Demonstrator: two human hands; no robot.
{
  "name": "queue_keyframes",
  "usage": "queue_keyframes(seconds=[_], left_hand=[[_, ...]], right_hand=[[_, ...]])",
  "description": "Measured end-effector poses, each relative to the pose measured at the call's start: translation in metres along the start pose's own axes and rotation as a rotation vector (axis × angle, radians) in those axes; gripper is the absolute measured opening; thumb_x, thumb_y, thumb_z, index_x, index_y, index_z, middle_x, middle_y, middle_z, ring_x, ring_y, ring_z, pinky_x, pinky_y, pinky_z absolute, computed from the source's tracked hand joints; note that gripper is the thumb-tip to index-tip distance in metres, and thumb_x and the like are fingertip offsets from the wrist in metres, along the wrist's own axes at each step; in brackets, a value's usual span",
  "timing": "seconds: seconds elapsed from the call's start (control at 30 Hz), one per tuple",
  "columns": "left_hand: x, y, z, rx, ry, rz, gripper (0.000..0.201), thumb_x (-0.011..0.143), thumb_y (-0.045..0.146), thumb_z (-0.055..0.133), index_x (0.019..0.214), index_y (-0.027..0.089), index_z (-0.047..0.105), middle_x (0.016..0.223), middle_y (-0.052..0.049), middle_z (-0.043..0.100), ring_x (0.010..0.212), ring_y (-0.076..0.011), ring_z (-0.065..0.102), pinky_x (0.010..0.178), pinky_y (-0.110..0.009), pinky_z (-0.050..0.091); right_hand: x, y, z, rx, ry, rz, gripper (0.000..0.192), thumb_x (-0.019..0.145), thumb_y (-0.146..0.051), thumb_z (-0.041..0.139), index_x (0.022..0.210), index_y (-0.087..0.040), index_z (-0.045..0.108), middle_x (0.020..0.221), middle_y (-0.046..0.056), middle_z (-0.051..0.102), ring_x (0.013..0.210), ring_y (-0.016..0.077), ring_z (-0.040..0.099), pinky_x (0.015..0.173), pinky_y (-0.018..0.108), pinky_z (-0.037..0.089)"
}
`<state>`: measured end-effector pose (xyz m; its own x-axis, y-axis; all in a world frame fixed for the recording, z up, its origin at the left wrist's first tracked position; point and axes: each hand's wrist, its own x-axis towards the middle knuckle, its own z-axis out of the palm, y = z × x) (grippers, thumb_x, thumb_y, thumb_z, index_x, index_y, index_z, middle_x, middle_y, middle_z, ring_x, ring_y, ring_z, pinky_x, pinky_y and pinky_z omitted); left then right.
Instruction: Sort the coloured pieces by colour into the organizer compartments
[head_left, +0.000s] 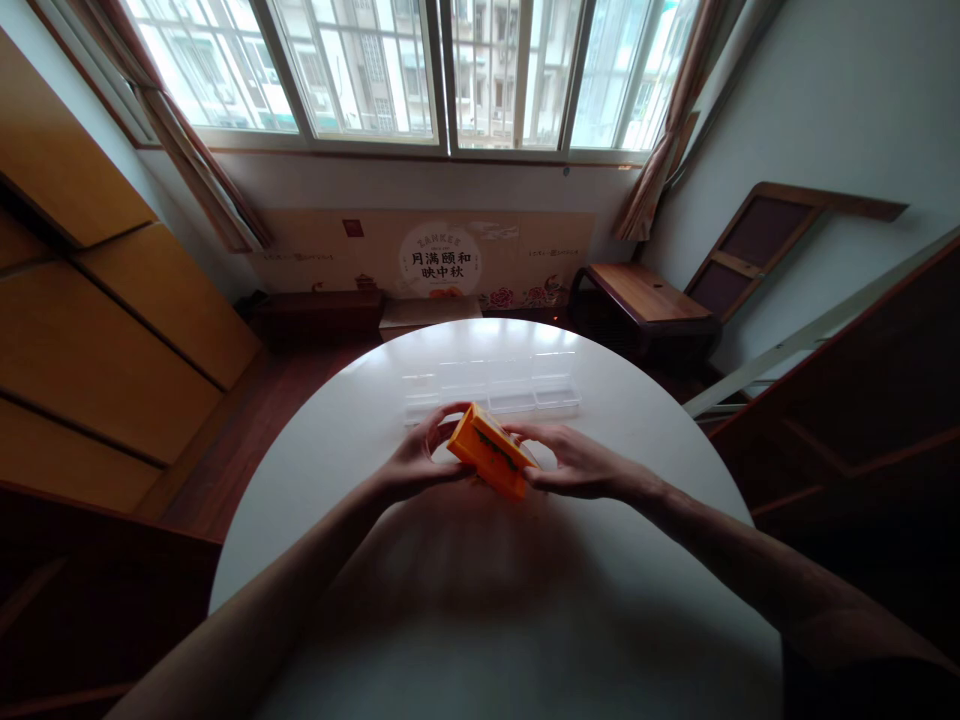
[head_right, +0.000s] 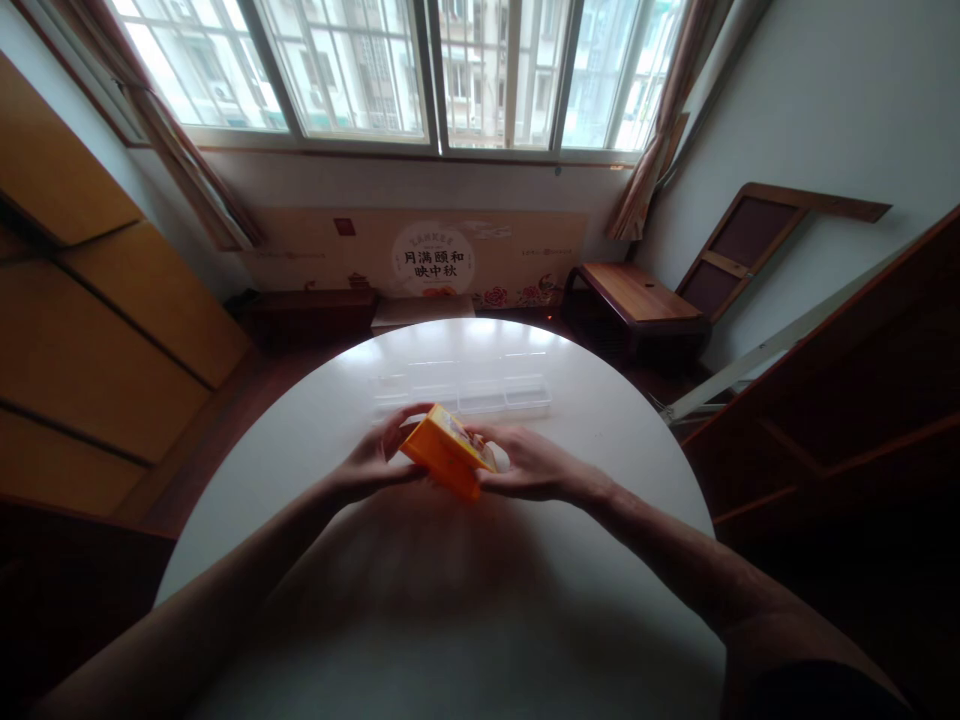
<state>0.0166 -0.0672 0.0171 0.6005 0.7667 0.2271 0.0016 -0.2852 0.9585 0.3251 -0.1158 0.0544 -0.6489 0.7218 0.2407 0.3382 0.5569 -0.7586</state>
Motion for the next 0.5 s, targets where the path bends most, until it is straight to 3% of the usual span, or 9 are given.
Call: queue_keyframes(seconds=[0.07,0.23,0.37,0.5], left_hand=[[-0.001,0.004,-0.003,0.049,-0.002,0.031,0.091,0.080,0.038,0.099,0.160,0.024,0.057,0.153,-0.021,0.068,0.141,-0.0419,0.068,0.113,-0.053,0.063],[-0.001,0.021,-0.012,0.194,-0.018,0.136,0.089,0.082,0.031,0.097,0.161,0.026,0.056,0.161,-0.019,0.060,0.149,-0.0401,0.062,0.127,-0.056,0.052],[0.000,0.039,-0.017,0.337,-0.046,0.211,0.091,0.083,0.033,0.095,0.165,0.027,0.055,0.165,-0.017,0.053,0.153,-0.0398,0.057,0.130,-0.056,0.050],[0.002,0.058,-0.019,0.483,-0.117,0.278,0.095,0.084,0.034,0.092,0.169,0.029,0.051,0.165,-0.017,0.051,0.153,-0.0391,0.055,0.124,-0.052,0.056]], right_hand=[[0.001,0.000,-0.002,0.015,0.006,-0.030,0.053,0.105,-0.039,0.064,0.157,-0.027,0.062,0.149,0.009,0.074,0.133,0.0312,0.071,0.115,0.043,0.055],[0.002,-0.002,-0.002,-0.028,0.090,-0.034,0.030,0.106,-0.032,0.054,0.122,-0.021,0.077,0.114,0.005,0.083,0.096,0.0275,0.076,0.090,0.036,0.059],[-0.001,0.000,0.002,-0.056,0.222,0.013,0.037,0.093,-0.014,0.058,0.123,-0.021,0.077,0.116,0.006,0.083,0.101,0.0276,0.077,0.093,0.036,0.059],[-0.005,0.009,0.008,-0.025,0.335,0.037,0.038,0.089,-0.011,0.060,0.120,-0.021,0.081,0.113,0.005,0.085,0.100,0.0268,0.080,0.090,0.034,0.061]])
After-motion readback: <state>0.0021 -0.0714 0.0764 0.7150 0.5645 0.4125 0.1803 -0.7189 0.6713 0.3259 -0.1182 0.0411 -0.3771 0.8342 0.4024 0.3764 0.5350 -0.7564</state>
